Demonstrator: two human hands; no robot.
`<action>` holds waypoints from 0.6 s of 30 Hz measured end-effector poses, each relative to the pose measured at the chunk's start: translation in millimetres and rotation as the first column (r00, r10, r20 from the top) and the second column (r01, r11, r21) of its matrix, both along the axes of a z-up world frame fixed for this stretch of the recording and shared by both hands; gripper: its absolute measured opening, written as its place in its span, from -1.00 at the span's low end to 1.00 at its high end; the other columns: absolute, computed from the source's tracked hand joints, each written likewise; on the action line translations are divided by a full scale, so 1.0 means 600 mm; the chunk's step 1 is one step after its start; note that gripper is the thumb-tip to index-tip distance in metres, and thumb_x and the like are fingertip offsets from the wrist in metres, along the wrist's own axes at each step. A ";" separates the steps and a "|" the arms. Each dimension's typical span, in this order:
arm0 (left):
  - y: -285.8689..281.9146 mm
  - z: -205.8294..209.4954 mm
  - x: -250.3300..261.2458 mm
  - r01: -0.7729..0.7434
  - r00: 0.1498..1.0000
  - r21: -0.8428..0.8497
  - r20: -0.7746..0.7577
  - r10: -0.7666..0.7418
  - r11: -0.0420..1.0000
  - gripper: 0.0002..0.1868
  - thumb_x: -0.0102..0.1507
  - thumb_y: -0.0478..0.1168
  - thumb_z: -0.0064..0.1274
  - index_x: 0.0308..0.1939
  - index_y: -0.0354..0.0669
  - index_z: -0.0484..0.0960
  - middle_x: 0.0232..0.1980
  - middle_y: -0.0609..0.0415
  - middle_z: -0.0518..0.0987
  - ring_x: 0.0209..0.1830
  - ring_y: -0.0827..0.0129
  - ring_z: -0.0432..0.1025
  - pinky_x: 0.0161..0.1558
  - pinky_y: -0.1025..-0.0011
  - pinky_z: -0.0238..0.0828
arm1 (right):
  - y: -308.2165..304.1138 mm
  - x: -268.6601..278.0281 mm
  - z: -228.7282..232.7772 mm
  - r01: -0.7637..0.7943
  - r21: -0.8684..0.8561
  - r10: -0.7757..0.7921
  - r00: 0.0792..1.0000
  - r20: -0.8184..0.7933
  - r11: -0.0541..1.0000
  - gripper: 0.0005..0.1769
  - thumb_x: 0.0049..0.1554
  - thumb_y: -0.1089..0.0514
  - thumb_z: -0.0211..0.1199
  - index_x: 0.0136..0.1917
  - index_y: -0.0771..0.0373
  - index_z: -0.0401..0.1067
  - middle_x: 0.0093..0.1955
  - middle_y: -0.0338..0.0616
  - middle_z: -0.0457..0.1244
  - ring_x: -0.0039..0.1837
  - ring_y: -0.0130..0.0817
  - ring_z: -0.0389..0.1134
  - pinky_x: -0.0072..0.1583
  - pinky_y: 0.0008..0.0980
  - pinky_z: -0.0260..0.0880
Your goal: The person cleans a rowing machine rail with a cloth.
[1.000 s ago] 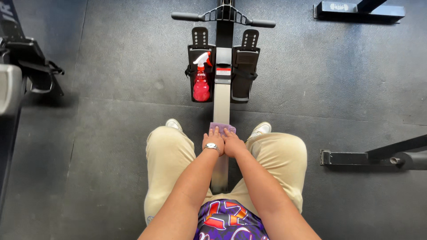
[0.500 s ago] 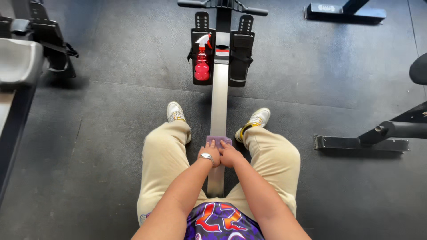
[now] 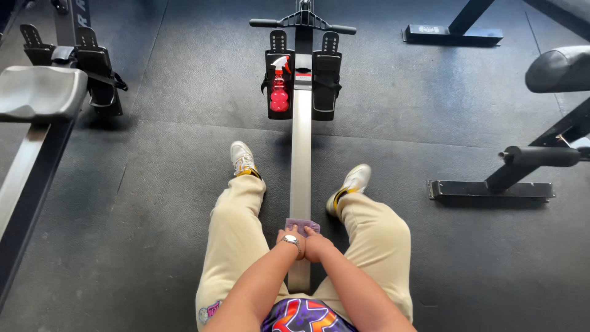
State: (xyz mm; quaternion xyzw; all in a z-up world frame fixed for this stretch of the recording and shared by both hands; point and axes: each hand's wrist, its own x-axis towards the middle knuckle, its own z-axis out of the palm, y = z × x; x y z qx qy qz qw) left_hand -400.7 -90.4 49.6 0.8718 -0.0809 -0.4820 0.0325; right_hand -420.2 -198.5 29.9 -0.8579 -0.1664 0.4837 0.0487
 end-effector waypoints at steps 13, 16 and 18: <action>-0.022 0.009 -0.102 0.040 0.998 0.075 0.035 -0.043 0.996 -0.34 0.58 -0.24 -0.36 0.81 0.10 0.17 0.80 -0.08 0.25 0.85 -0.19 -0.07 0.72 -0.35 -0.57 | -0.001 -0.030 -0.003 -0.082 -0.119 0.086 0.996 0.029 0.990 -0.10 0.31 -0.03 0.18 0.86 -0.19 0.02 0.96 -0.25 -0.28 0.88 0.14 -0.19 0.54 0.57 0.15; -0.008 -0.006 -0.107 0.090 0.982 0.043 0.160 -0.096 0.995 -0.36 0.53 -0.28 -0.36 0.73 0.06 0.31 0.63 -0.02 0.45 0.66 -0.15 0.26 0.68 -0.39 -0.32 | 0.004 -0.037 -0.004 -0.093 -0.092 0.099 0.993 0.064 0.991 -0.12 0.32 0.03 0.10 0.85 -0.04 0.02 0.93 -0.15 -0.14 0.87 0.10 -0.13 0.56 0.49 0.19; 0.002 -0.010 -0.106 0.053 0.983 -0.002 0.175 -0.052 0.999 -0.42 0.52 -0.27 -0.32 0.62 -0.01 0.49 0.58 0.03 0.49 0.58 -0.09 0.35 0.64 -0.29 -0.13 | 0.007 -0.039 -0.005 -0.047 -0.032 0.048 0.999 0.019 0.998 -0.18 0.32 0.17 0.01 0.83 0.18 0.05 0.95 0.00 -0.24 0.86 0.12 -0.09 0.55 0.46 0.26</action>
